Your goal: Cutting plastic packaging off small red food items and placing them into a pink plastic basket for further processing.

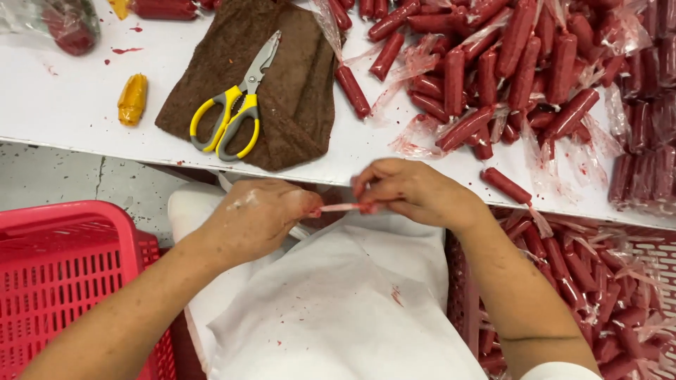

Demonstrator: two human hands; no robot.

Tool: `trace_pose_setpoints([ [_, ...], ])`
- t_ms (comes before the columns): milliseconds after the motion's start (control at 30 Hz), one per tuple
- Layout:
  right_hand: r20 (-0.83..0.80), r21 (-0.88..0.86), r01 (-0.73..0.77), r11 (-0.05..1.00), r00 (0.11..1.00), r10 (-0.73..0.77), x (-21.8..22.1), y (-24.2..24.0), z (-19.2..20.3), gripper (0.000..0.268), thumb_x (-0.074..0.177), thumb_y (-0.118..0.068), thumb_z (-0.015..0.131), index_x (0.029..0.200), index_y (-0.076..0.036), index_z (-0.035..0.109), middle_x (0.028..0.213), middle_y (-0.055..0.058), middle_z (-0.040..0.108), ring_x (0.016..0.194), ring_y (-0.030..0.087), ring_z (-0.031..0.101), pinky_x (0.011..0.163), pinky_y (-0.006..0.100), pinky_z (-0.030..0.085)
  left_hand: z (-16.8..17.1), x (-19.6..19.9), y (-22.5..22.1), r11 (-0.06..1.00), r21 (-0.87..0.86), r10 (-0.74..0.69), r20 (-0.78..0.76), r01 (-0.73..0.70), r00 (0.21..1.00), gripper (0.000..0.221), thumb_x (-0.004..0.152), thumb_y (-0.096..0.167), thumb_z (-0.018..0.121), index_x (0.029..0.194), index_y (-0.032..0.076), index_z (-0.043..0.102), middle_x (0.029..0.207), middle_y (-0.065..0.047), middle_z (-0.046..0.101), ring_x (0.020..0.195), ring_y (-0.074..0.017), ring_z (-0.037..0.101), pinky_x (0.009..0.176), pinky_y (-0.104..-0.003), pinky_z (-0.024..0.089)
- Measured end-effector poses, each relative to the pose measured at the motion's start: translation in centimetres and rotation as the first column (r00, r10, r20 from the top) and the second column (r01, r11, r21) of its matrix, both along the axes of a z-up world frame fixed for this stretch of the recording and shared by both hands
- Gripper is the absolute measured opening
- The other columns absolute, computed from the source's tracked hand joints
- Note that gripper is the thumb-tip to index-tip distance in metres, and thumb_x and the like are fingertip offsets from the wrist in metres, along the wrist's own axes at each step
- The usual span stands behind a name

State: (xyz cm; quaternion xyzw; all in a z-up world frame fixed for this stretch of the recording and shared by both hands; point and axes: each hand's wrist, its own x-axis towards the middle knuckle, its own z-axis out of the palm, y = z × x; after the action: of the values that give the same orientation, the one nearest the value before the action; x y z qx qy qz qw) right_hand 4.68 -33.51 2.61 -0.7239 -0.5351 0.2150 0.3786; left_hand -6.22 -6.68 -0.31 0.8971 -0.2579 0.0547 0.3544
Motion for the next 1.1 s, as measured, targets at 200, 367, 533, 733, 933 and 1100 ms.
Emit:
trace_pose_setpoints([
  [200,-0.767,0.469,0.387,0.794,0.624,0.149,-5.2,2.2,2.1,0.013,0.082,-0.007,0.078,0.079,0.004,0.073,0.086,0.020,0.070,0.074,0.029,0.069,0.064,0.036,0.057,0.0,0.6,-2.8,0.930,-0.352,-0.064,0.131,0.107,0.989,0.025,0.103,0.028,0.051,0.096,0.015,0.071,0.074,-0.002,0.063,0.071,-0.0264,0.069,0.064,-0.036,0.059],
  [367,-0.924,0.306,0.814,0.493,0.379,-0.052,-4.9,5.5,-3.2,0.009,0.082,0.001,0.077,0.083,0.007,0.070,0.088,0.024,0.067,0.072,0.032,0.061,0.054,0.040,0.052,-3.0,0.5,-9.0,0.449,-0.807,-0.195,-0.508,-0.384,0.839,0.013,0.096,0.007,0.058,0.088,0.003,0.066,0.050,-0.010,0.058,0.042,-0.0206,0.053,0.042,-0.028,0.047],
  [533,-0.672,0.474,0.844,0.252,0.532,-0.515,-3.4,9.0,-4.4,0.012,0.087,-0.009,0.078,0.096,-0.001,0.076,0.099,0.012,0.072,0.102,0.019,0.064,0.093,0.029,0.048,-4.9,2.6,-9.3,0.438,-0.781,0.102,-0.449,-0.445,0.888,0.016,0.099,0.015,0.063,0.086,0.010,0.071,0.045,-0.007,0.058,0.040,-0.0154,0.052,0.039,-0.025,0.043],
  [733,-0.526,0.459,0.739,0.493,0.673,-0.520,-1.0,8.0,-5.1,0.010,0.088,-0.016,0.078,0.090,-0.006,0.075,0.100,0.010,0.074,0.120,0.025,0.058,0.113,0.039,0.039,0.6,5.0,-1.3,0.919,-0.084,0.392,0.309,-0.386,0.866,0.013,0.096,0.020,0.054,0.093,0.021,0.065,0.073,-0.003,0.067,0.074,-0.0266,0.070,0.063,-0.040,0.057],
  [933,-0.216,0.113,0.330,0.937,0.929,-0.301,3.2,6.2,-1.1,0.009,0.083,-0.002,0.080,0.091,-0.004,0.077,0.099,0.012,0.076,0.134,0.038,0.054,0.117,0.051,0.033,0.1,6.1,0.6,0.907,0.128,0.275,0.542,-0.401,0.794,0.014,0.095,0.018,0.051,0.084,0.022,0.058,0.071,0.002,0.058,0.074,-0.0202,0.067,0.061,-0.031,0.051],
  [1100,-0.237,0.150,0.172,0.973,0.962,-0.134,7.1,8.1,-0.8,0.008,0.082,-0.005,0.080,0.089,-0.007,0.078,0.098,0.010,0.074,0.131,0.036,0.049,0.119,0.046,0.027,3.1,7.1,3.2,0.981,-0.027,0.191,0.221,-0.190,0.957,0.025,0.098,0.036,0.060,0.105,0.013,0.055,0.087,-0.012,0.061,0.084,-0.0380,0.066,0.067,-0.049,0.053],
])
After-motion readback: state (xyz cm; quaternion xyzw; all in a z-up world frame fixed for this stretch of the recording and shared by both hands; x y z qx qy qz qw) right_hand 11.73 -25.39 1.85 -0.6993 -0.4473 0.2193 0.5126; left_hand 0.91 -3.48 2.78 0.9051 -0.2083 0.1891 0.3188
